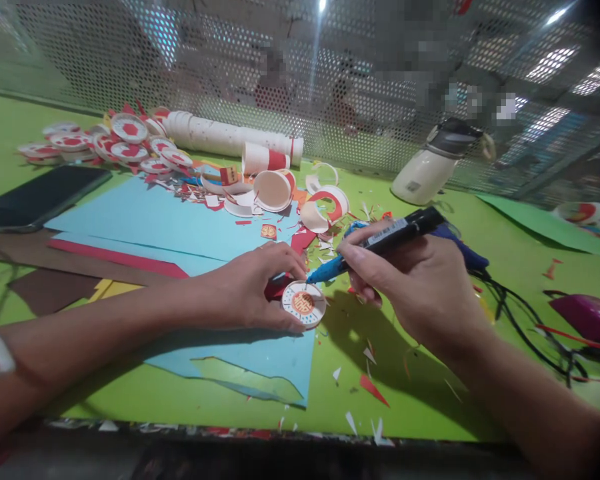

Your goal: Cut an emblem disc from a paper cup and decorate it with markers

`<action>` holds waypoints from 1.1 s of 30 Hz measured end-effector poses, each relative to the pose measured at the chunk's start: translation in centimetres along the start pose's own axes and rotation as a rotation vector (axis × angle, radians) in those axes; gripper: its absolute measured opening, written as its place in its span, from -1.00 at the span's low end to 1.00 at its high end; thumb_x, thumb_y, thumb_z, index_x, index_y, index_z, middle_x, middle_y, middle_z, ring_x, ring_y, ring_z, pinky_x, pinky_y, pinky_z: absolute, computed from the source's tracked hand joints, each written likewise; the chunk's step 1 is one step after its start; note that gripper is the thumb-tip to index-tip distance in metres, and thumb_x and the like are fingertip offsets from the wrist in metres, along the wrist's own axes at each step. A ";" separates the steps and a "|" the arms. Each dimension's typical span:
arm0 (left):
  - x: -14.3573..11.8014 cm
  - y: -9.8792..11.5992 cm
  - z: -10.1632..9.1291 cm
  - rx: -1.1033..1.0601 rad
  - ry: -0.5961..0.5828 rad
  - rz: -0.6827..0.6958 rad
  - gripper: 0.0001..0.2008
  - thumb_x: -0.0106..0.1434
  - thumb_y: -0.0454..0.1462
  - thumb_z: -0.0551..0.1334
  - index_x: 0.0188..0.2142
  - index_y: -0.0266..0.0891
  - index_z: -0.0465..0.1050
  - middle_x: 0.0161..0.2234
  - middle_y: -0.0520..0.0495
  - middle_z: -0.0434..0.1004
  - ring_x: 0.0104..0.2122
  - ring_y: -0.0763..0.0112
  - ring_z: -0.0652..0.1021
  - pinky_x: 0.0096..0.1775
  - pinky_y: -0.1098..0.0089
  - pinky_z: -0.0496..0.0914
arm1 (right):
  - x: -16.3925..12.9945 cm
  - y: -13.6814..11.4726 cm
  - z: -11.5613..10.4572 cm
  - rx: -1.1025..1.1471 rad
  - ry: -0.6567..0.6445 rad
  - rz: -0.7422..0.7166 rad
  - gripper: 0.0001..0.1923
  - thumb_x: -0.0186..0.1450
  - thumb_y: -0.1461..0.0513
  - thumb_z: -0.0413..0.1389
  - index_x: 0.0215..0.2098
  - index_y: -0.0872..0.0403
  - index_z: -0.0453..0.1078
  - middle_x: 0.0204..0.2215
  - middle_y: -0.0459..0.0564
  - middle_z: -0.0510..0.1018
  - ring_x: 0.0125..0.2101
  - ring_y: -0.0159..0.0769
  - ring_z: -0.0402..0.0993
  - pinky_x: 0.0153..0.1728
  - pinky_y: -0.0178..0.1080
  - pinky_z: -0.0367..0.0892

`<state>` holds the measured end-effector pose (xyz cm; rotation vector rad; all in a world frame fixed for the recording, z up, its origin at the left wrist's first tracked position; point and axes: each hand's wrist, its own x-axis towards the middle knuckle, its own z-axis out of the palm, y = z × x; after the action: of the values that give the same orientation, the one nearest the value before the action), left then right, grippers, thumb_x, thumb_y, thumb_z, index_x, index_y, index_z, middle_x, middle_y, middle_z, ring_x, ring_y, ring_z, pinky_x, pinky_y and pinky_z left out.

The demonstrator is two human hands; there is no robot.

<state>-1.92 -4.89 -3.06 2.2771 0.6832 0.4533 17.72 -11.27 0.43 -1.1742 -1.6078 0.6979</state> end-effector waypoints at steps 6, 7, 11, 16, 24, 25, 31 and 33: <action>0.0 0.5 -0.1 0.055 -0.021 -0.071 -0.62 -0.04 -0.16 0.43 -0.25 -0.23 0.40 -0.13 -0.09 0.39 -0.19 0.28 0.40 -0.16 0.30 0.32 | -0.3 -0.3 0.5 0.000 -0.079 0.008 -0.93 0.21 0.31 0.22 -0.43 0.11 0.43 -0.69 -0.23 0.41 -0.70 -0.52 0.30 -0.68 -0.41 0.23; 0.0 0.6 -0.1 0.065 -0.027 -0.073 -0.62 -0.03 -0.16 0.42 -0.25 -0.23 0.40 -0.14 -0.09 0.39 -0.21 0.30 0.40 -0.18 0.31 0.31 | -0.3 -0.3 0.6 -0.002 -0.084 0.006 -0.93 0.21 0.30 0.21 -0.43 0.11 0.42 -0.69 -0.22 0.41 -0.70 -0.52 0.31 -0.68 -0.41 0.23; 0.1 0.8 -0.2 0.084 -0.032 -0.072 -0.63 -0.01 -0.16 0.40 -0.24 -0.23 0.40 -0.20 -0.05 0.39 -0.27 0.34 0.38 -0.25 0.36 0.29 | -0.3 -0.2 1.0 -0.018 -0.096 0.017 -0.92 0.23 0.29 0.19 -0.44 0.10 0.43 -0.71 -0.22 0.41 -0.70 -0.50 0.31 -0.68 -0.41 0.23; 0.1 0.7 -0.1 0.072 -0.030 -0.069 -0.58 -0.02 -0.15 0.41 -0.18 -0.23 0.40 -0.26 -0.02 0.37 -0.31 0.37 0.38 -0.30 0.38 0.29 | -0.4 -0.2 1.3 0.006 -0.096 0.029 -0.94 0.20 0.30 0.21 -0.44 0.10 0.44 -0.71 -0.23 0.40 -0.70 -0.50 0.30 -0.69 -0.41 0.22; 0.0 0.6 0.0 0.068 -0.009 -0.058 -0.58 -0.01 -0.16 0.40 -0.17 -0.22 0.40 -0.27 -0.01 0.37 -0.32 0.37 0.38 -0.31 0.39 0.28 | -0.4 0.1 1.4 -0.020 -0.089 0.016 -0.94 0.20 0.28 0.21 -0.43 0.08 0.43 -0.70 -0.23 0.41 -0.70 -0.49 0.31 -0.70 -0.40 0.21; 0.0 0.6 0.0 0.070 -0.008 -0.059 -0.57 -0.01 -0.15 0.40 -0.16 -0.21 0.40 -0.27 -0.01 0.37 -0.32 0.37 0.38 -0.31 0.39 0.28 | -0.3 0.1 1.4 -0.027 -0.089 0.014 -0.94 0.20 0.28 0.21 -0.43 0.07 0.43 -0.70 -0.23 0.41 -0.70 -0.48 0.30 -0.70 -0.40 0.20; 0.0 0.6 0.0 0.081 -0.010 -0.063 -0.56 -0.03 -0.14 0.41 -0.17 -0.23 0.40 -0.29 -0.01 0.36 -0.32 0.35 0.38 -0.31 0.37 0.28 | -0.4 0.1 1.4 -0.018 -0.096 0.012 -0.95 0.20 0.29 0.21 -0.43 0.07 0.44 -0.69 -0.22 0.43 -0.70 -0.48 0.30 -0.70 -0.39 0.20; 0.0 0.6 0.0 0.084 -0.009 -0.062 -0.57 -0.02 -0.14 0.41 -0.18 -0.23 0.40 -0.29 -0.01 0.36 -0.32 0.35 0.38 -0.31 0.37 0.28 | -0.4 0.1 1.4 -0.023 -0.092 0.004 -0.96 0.20 0.30 0.21 -0.42 0.07 0.45 -0.67 -0.21 0.45 -0.70 -0.49 0.31 -0.70 -0.40 0.21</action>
<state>-1.68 -5.25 -2.62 2.3275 0.7788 0.3909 16.47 -11.48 -0.34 -1.1771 -1.6942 0.7475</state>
